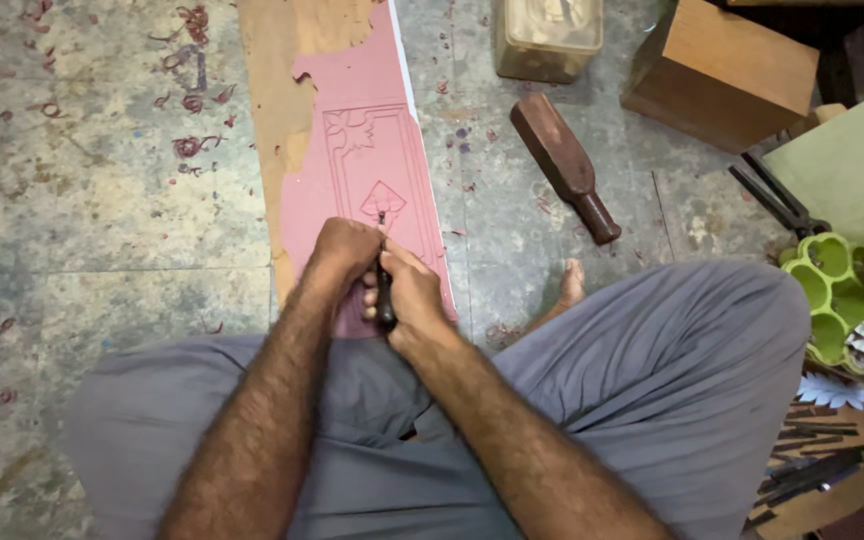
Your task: The person carves a decorative floral design into a piece of wood using a small carving tool while sitting on the floor.
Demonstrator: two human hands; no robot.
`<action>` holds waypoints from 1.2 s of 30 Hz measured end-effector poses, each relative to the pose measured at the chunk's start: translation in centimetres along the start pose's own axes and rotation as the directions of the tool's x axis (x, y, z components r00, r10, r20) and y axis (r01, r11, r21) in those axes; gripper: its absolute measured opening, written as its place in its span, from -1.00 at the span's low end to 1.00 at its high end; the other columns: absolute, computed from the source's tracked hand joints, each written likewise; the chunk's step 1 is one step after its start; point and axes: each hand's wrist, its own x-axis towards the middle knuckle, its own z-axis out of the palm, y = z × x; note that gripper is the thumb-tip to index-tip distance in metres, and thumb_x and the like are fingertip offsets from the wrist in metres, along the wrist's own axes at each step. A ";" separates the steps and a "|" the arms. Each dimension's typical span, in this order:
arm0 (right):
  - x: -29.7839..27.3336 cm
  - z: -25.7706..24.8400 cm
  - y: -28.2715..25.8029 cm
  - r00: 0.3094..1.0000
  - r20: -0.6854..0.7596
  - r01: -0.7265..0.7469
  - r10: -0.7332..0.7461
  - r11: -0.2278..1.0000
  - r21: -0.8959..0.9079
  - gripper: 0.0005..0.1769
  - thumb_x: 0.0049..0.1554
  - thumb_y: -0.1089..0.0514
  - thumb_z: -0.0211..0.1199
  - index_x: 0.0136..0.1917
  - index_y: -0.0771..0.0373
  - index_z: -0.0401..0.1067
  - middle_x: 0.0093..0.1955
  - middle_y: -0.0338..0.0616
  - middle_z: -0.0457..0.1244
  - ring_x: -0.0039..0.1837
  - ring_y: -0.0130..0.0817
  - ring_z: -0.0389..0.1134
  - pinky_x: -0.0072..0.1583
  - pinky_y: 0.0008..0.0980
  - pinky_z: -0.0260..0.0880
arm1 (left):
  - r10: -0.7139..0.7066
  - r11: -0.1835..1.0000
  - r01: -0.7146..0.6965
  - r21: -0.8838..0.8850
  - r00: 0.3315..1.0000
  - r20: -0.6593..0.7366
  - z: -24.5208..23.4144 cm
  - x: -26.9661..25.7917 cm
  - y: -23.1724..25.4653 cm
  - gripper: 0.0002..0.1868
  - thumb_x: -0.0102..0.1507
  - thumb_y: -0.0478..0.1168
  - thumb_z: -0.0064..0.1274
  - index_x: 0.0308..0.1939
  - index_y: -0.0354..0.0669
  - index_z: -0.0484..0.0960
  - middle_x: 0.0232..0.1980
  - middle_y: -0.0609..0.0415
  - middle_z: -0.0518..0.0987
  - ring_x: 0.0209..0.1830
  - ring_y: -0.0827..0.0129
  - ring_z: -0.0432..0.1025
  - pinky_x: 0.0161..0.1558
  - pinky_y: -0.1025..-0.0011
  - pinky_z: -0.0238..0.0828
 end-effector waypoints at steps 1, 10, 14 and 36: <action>0.5 0.5 0.3 0.999 -0.021 0.031 -0.031 0.999 0.015 -0.55 0.27 0.17 -0.05 0.37 0.04 0.44 -0.36 -0.20 0.20 -0.45 -0.40 0.17 -0.44 -0.38 0.23 | -0.024 0.998 0.025 -0.053 0.999 0.022 -0.4 0.1 0.3 -0.70 0.29 -0.20 0.07 -0.43 -0.40 0.63 -0.54 -0.07 0.58 -0.68 0.27 0.40 -0.62 0.21 0.31; 0.1 -0.6 -1.2 0.999 0.035 0.000 0.001 0.999 -0.038 -0.63 0.32 0.17 0.00 0.32 0.38 0.37 -0.25 -0.09 0.32 -0.39 -0.34 0.34 -0.38 -0.39 0.34 | 0.173 0.977 -0.187 -0.103 0.977 -0.127 -1.5 -2.5 1.1 -0.75 0.32 -0.18 0.03 -0.27 -0.30 0.71 -0.45 -0.07 0.58 -0.54 0.21 0.44 -0.45 0.21 0.35; -2.8 -3.7 -2.3 0.988 -0.032 0.135 -0.148 0.958 -0.254 -0.62 0.27 0.14 0.05 0.31 0.29 0.39 -0.24 -0.07 0.33 -0.42 -0.33 0.33 -0.41 -0.40 0.30 | 0.393 0.897 -0.329 0.294 0.899 -0.194 -0.6 -5.0 2.3 -0.74 0.24 -0.24 0.01 -0.08 -0.13 0.75 -0.15 -0.12 0.70 -0.13 0.03 0.60 -0.04 0.17 0.51; -0.9 -3.7 -3.7 0.984 0.150 0.162 -0.097 0.836 -0.524 -0.43 0.22 0.20 0.07 0.50 0.25 0.29 -0.31 -0.11 0.35 -0.50 -0.40 0.29 -0.44 -0.45 0.28 | -0.068 0.970 0.112 -0.217 0.978 0.199 -0.5 -2.1 -0.4 -0.73 0.31 -0.17 0.04 -0.24 -0.31 0.74 -0.38 0.00 0.69 -0.51 0.35 0.56 -0.47 0.43 0.50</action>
